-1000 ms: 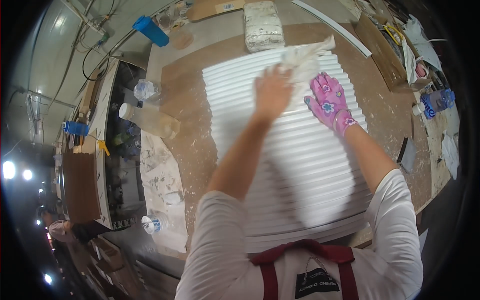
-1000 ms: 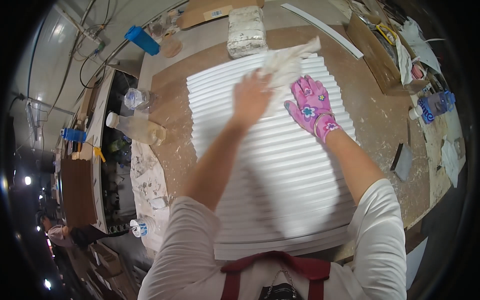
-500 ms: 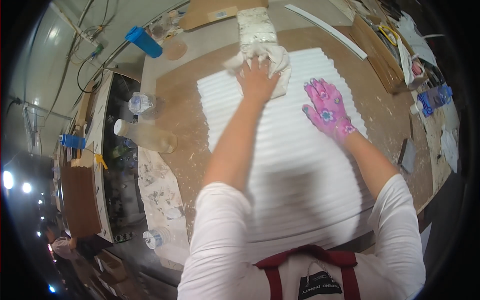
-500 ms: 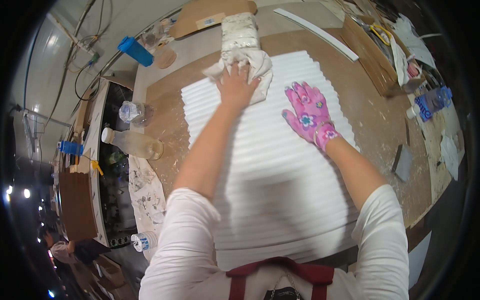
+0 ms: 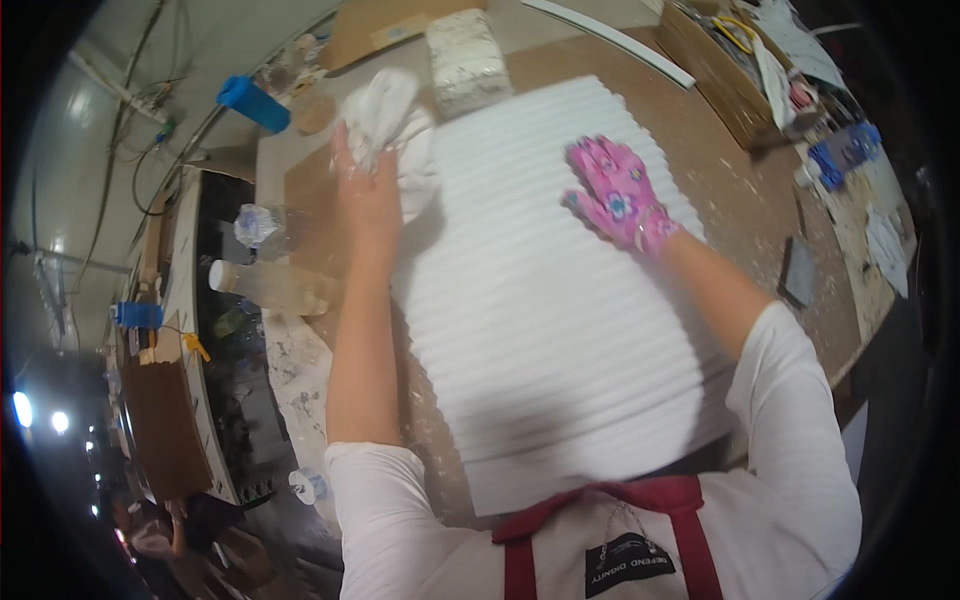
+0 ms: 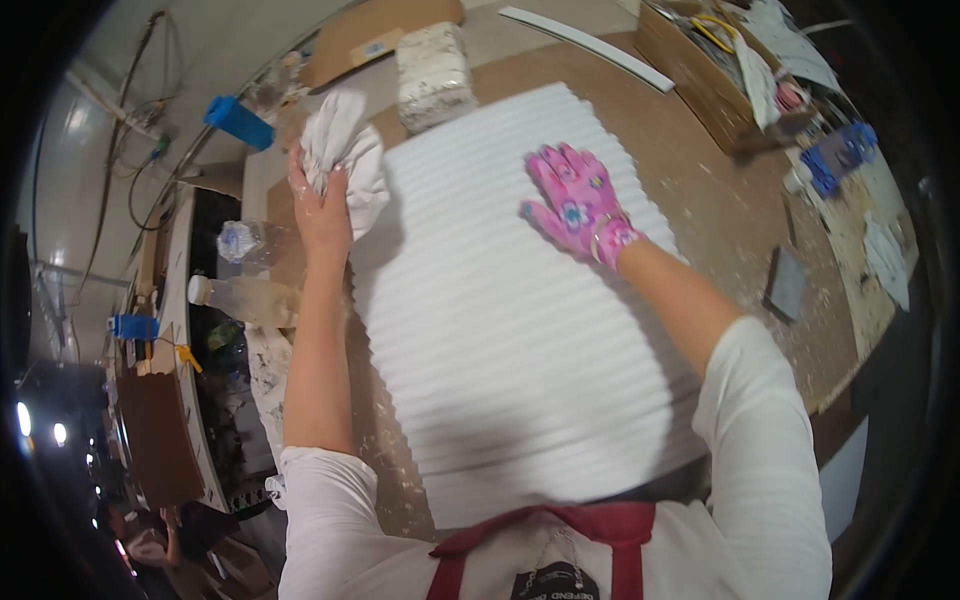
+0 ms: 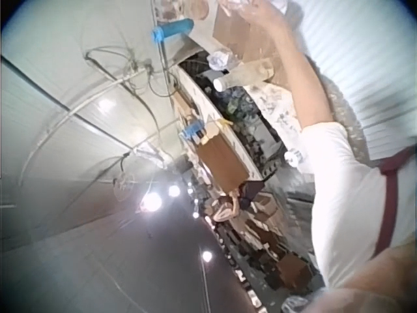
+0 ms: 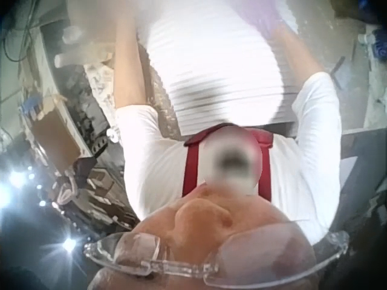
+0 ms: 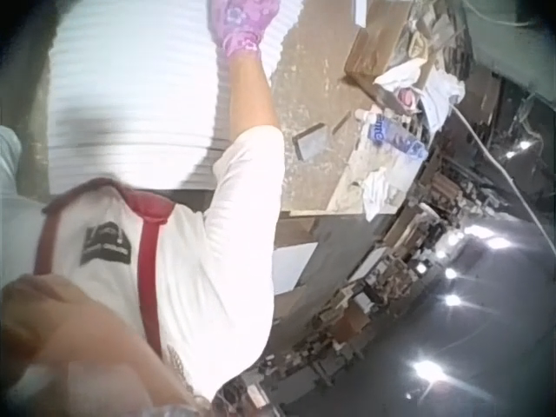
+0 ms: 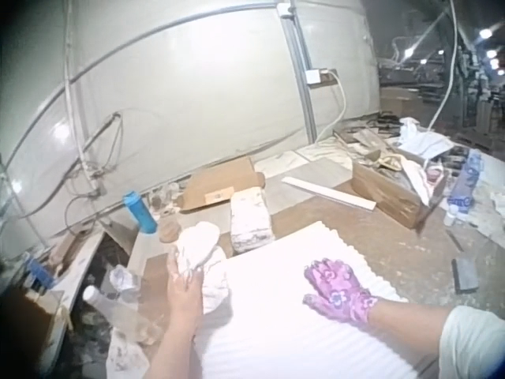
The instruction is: The person cleans a stack of white molding strips by wiping them with a white cloth and a small block.
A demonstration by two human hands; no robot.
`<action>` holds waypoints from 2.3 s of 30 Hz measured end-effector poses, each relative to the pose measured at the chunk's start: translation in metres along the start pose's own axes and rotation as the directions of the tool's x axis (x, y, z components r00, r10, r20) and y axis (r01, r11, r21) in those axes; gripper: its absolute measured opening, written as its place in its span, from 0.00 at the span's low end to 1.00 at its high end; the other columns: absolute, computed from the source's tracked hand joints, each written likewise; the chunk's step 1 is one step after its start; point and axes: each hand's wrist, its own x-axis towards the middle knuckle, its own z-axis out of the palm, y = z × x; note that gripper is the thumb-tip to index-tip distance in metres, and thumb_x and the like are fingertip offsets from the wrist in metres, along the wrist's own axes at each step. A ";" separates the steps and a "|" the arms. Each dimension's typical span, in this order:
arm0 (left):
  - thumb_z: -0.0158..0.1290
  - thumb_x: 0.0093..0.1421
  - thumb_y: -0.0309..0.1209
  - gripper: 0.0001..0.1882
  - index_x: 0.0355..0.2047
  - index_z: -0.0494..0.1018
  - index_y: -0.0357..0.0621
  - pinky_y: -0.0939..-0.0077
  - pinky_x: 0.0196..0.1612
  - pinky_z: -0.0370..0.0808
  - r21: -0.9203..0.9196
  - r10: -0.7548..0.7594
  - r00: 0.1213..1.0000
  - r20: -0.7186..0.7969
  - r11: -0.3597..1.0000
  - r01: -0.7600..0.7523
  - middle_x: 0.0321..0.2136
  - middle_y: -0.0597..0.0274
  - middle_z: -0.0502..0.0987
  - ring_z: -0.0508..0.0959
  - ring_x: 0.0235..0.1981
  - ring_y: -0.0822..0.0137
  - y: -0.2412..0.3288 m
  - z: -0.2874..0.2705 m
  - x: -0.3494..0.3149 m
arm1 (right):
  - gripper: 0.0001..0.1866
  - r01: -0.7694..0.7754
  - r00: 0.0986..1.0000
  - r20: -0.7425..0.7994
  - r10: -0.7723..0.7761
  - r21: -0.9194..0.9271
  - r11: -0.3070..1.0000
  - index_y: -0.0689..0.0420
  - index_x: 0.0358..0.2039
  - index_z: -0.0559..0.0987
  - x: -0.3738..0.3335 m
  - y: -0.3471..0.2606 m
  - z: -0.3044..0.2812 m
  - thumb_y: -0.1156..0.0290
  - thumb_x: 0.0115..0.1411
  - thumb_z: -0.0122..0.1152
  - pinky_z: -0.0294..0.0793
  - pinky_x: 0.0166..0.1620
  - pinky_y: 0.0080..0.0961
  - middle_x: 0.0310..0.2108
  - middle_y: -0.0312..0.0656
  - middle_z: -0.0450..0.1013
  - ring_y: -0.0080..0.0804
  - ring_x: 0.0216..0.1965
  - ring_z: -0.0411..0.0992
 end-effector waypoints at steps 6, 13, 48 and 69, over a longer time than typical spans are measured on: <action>0.50 0.61 0.27 0.38 0.69 0.47 0.38 0.65 0.68 0.53 -0.226 0.041 0.917 0.397 0.973 0.054 0.67 0.47 0.53 0.56 0.67 0.56 0.131 0.048 -0.064 | 0.16 0.060 0.992 -0.020 0.123 0.942 -0.330 0.51 0.44 0.77 0.001 -0.055 -0.031 0.52 0.65 0.58 0.70 0.34 0.21 0.32 0.32 0.73 0.17 0.34 0.71; 0.52 0.60 0.30 0.36 0.67 0.53 0.39 0.61 0.68 0.54 0.528 -0.196 0.915 0.352 0.849 -0.022 0.67 0.48 0.56 0.59 0.66 0.49 0.035 -0.011 -0.117 | 0.21 0.140 0.989 -0.089 -0.118 0.314 0.939 0.50 0.48 0.76 0.000 -0.105 -0.025 0.54 0.57 0.55 0.61 0.60 0.55 0.55 0.45 0.70 0.48 0.61 0.63; 0.48 0.64 0.43 0.34 0.67 0.55 0.44 0.45 0.68 0.44 0.570 -0.121 0.911 0.394 0.810 -0.139 0.69 0.50 0.52 0.50 0.70 0.46 0.022 -0.030 -0.144 | 0.14 -0.221 0.711 0.317 0.628 0.948 -0.228 0.53 0.45 0.75 -0.144 0.164 -0.027 0.58 0.70 0.48 0.67 0.24 0.19 0.27 0.30 0.72 0.17 0.24 0.69; 0.45 0.67 0.44 0.32 0.68 0.54 0.47 0.40 0.67 0.46 0.546 -0.165 0.771 0.615 0.795 -0.265 0.70 0.56 0.50 0.50 0.70 0.50 0.075 0.042 -0.168 | 0.14 -0.201 0.937 0.183 0.298 -0.417 0.886 0.55 0.40 0.78 -0.114 0.135 -0.073 0.63 0.54 0.58 0.77 0.36 0.37 0.32 0.42 0.79 0.43 0.33 0.79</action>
